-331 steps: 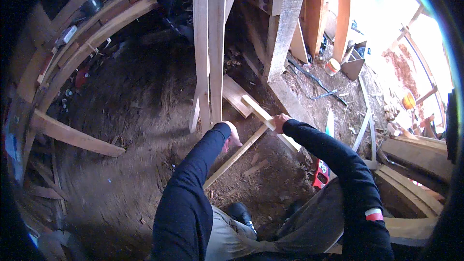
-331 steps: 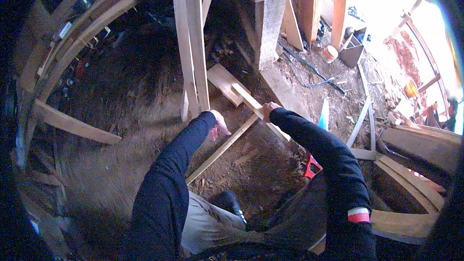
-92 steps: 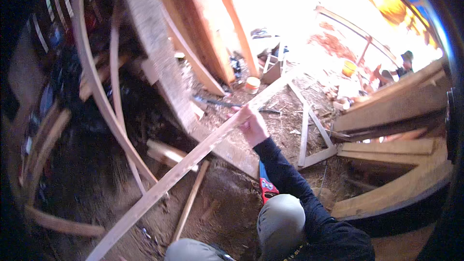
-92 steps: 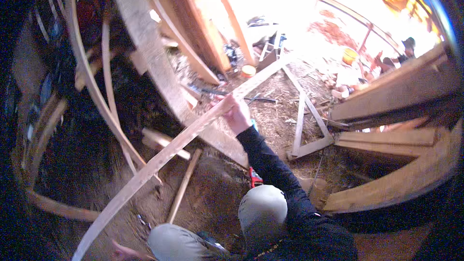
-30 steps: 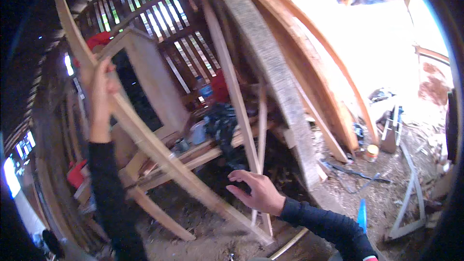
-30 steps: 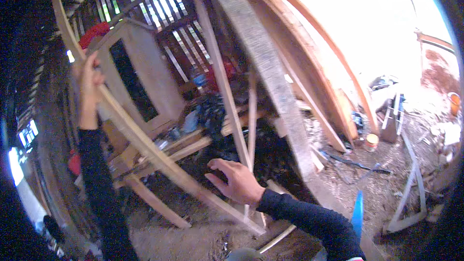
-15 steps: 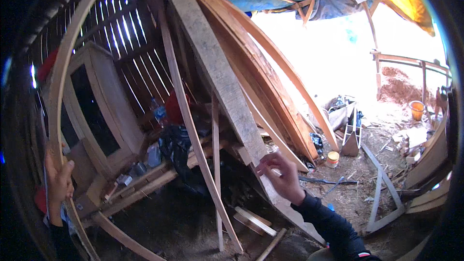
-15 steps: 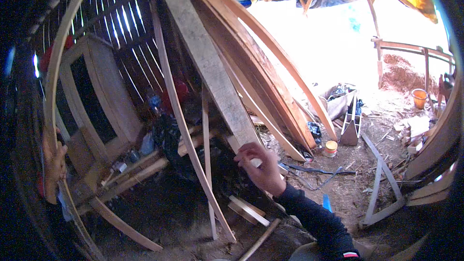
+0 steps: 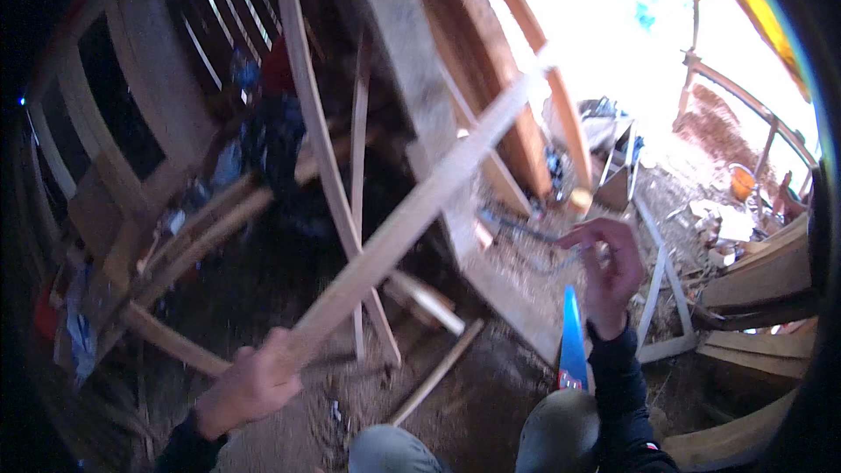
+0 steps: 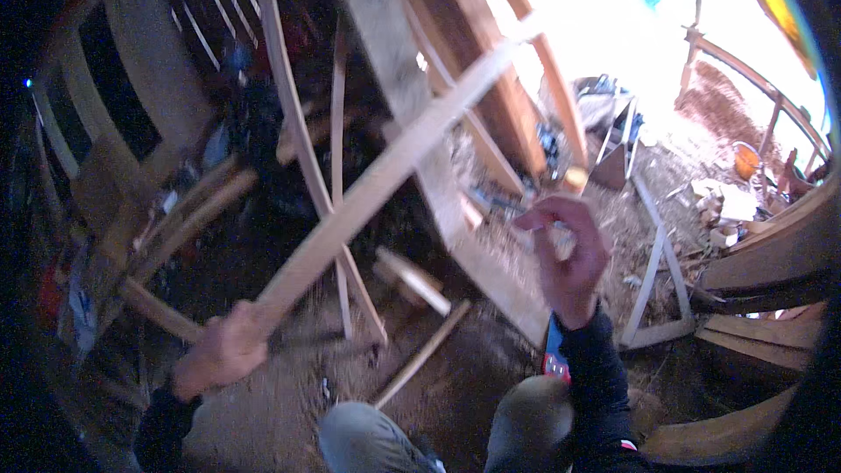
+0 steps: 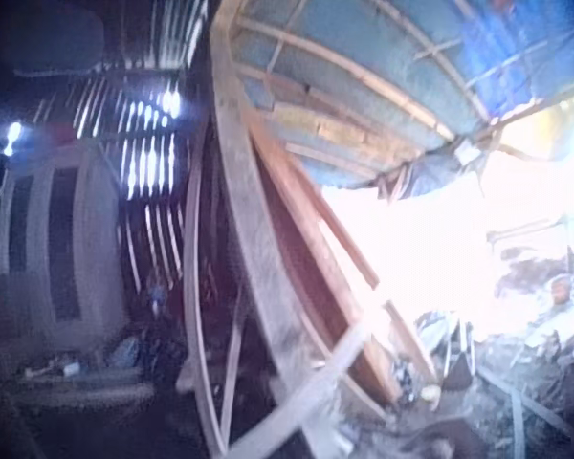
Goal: The person sits on the ground in a workshop and uses a hand saw to cut a thin wooden strip. They hold the wood with one hand and saw with the other, completing a cut and separating the piece. They then pick up another strip and begin sawing it as well.
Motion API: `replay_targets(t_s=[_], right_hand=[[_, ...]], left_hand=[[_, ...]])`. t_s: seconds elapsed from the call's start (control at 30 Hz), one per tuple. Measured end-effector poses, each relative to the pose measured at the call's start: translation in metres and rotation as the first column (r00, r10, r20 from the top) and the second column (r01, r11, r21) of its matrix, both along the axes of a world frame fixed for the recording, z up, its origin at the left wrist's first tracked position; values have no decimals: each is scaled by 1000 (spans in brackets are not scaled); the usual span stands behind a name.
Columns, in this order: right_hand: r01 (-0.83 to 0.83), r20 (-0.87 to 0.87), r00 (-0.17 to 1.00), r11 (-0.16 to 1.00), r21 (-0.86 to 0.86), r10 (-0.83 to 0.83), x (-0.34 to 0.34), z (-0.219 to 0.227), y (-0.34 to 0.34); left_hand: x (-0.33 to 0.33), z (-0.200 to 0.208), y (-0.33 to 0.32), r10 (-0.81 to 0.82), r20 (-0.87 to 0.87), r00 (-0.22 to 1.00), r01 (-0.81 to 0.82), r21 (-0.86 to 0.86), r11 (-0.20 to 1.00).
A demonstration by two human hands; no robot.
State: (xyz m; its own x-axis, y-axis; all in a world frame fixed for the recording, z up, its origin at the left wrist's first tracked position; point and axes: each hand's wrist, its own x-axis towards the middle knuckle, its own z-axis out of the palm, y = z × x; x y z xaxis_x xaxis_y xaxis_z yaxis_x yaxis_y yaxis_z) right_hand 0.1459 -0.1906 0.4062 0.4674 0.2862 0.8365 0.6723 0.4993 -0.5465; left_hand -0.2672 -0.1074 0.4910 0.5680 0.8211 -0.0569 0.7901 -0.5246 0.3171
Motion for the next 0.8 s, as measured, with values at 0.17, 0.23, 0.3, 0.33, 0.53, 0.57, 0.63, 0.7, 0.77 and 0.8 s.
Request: replay_targets(t_s=[0.17,0.23,0.3,0.33,0.53,0.57,0.63,0.7,0.77,0.8], right_hand=[[-94,-334,942,987,-131,45,39,-80,-25],[-211,-523,851,947,-244,55,50,-131,-26],[-448,-775,631,828,-339,24,38,-168,-19],[-558,-875,484,779,-286,25,31,-184,-14],[-772,-997,78,632,-64,-5,6,-316,13],[-772,-1000,30,635,-22,2,3,-329,11],[-695,-993,106,710,-114,-56,-9,-356,3],[-730,-999,26,683,0,29,-19,-372,5],[-774,-996,82,632,-39,39,-33,-374,14],[-777,-992,99,629,-30,76,-41,-376,19]], left_hand=[[31,-94,9,-117,-46,992,99,-297,950],[19,-142,17,-156,10,988,151,-315,937],[8,-164,26,-214,-41,976,193,-293,936],[0,-183,29,-217,-12,976,202,-320,926],[-64,-313,26,-345,2,939,322,-366,873],[-67,-325,22,-370,-28,929,337,-351,873],[-71,-349,17,-291,73,954,290,-476,830],[-81,-365,16,-276,24,961,252,-485,837],[-96,-367,17,-311,-54,949,253,-459,852],[-103,-372,19,-299,-51,953,244,-456,856]])
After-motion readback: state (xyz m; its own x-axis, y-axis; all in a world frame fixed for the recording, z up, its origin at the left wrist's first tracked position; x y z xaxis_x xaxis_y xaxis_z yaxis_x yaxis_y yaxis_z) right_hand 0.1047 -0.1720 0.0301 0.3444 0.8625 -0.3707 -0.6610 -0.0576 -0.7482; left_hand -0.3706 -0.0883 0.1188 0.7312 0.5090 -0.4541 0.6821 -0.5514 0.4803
